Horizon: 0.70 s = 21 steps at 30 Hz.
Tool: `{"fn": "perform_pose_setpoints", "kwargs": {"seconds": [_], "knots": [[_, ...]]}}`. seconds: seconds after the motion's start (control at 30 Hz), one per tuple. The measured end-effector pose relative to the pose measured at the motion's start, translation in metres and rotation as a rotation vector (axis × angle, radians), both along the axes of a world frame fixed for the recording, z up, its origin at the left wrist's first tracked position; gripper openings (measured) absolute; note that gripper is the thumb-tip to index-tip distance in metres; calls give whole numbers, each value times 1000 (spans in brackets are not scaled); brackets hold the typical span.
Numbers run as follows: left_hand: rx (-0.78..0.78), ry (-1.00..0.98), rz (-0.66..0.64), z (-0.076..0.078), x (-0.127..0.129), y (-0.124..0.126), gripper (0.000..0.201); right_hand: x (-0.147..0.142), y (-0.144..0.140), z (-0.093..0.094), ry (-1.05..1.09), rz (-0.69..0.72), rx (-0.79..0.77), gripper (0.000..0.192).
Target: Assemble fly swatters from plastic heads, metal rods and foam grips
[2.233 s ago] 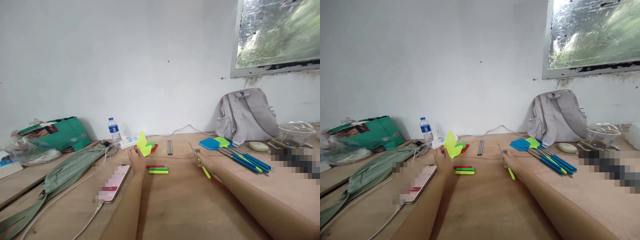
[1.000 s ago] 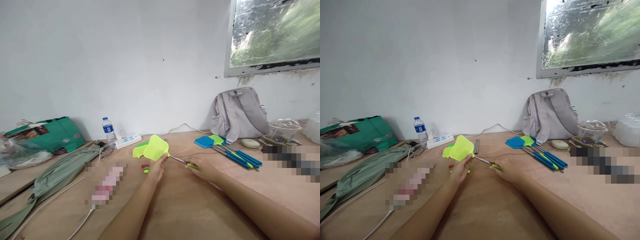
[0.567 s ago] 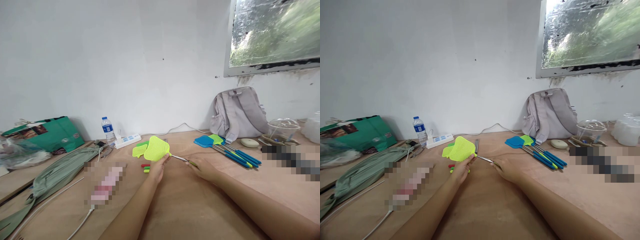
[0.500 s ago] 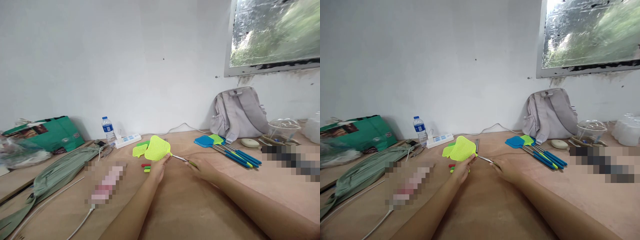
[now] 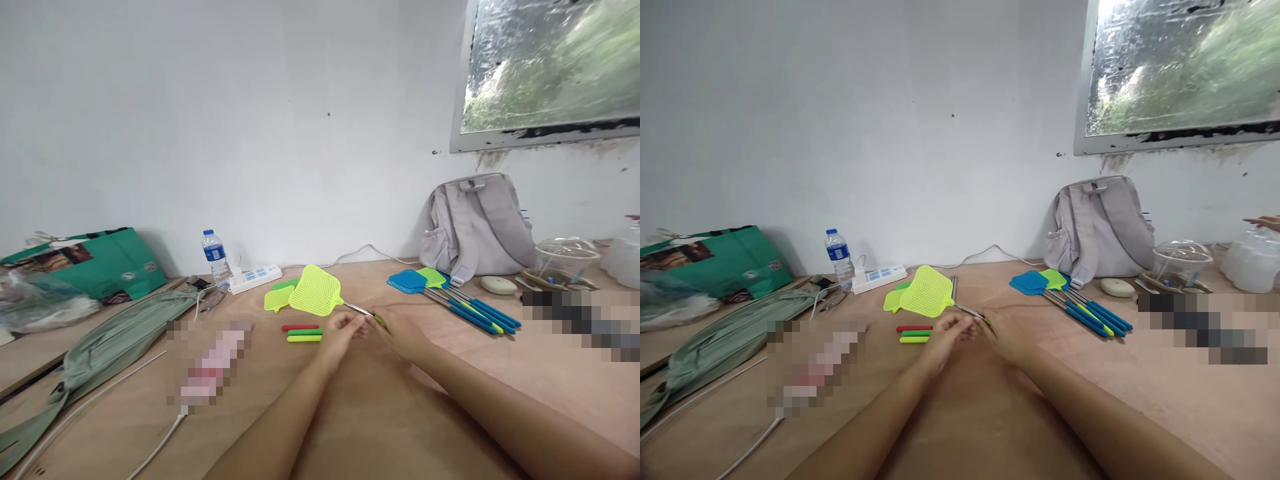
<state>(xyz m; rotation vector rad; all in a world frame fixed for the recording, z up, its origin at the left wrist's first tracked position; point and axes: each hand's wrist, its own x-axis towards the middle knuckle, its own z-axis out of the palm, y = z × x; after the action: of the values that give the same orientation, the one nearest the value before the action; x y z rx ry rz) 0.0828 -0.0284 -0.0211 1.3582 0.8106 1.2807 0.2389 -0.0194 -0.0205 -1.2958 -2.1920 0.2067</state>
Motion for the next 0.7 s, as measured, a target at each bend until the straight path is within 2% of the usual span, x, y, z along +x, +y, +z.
{"fn": "perform_pose_setpoints", "kwargs": {"seconds": [0.1,0.17,0.23,0.33,0.4,0.5,0.7], "knots": [[434,456,-5,8,1,-14,11,5,2,-1,-27,-26,18,29],[720,709,91,13,-4,-16,17,9,4,-1,-28,-22,36,28],[866,909,255,16,-13,-12,26,11,5,0,-25,-19,45,28],[923,1145,492,15,-27,0,28,11,4,1,-15,46,49,27],[946,1270,545,13,-34,8,25,10,3,1,-2,110,56,30],[1001,1383,542,13,-40,13,22,9,3,0,24,157,69,33],[1089,1469,498,18,-46,15,23,13,11,-1,35,165,64,32]]}}
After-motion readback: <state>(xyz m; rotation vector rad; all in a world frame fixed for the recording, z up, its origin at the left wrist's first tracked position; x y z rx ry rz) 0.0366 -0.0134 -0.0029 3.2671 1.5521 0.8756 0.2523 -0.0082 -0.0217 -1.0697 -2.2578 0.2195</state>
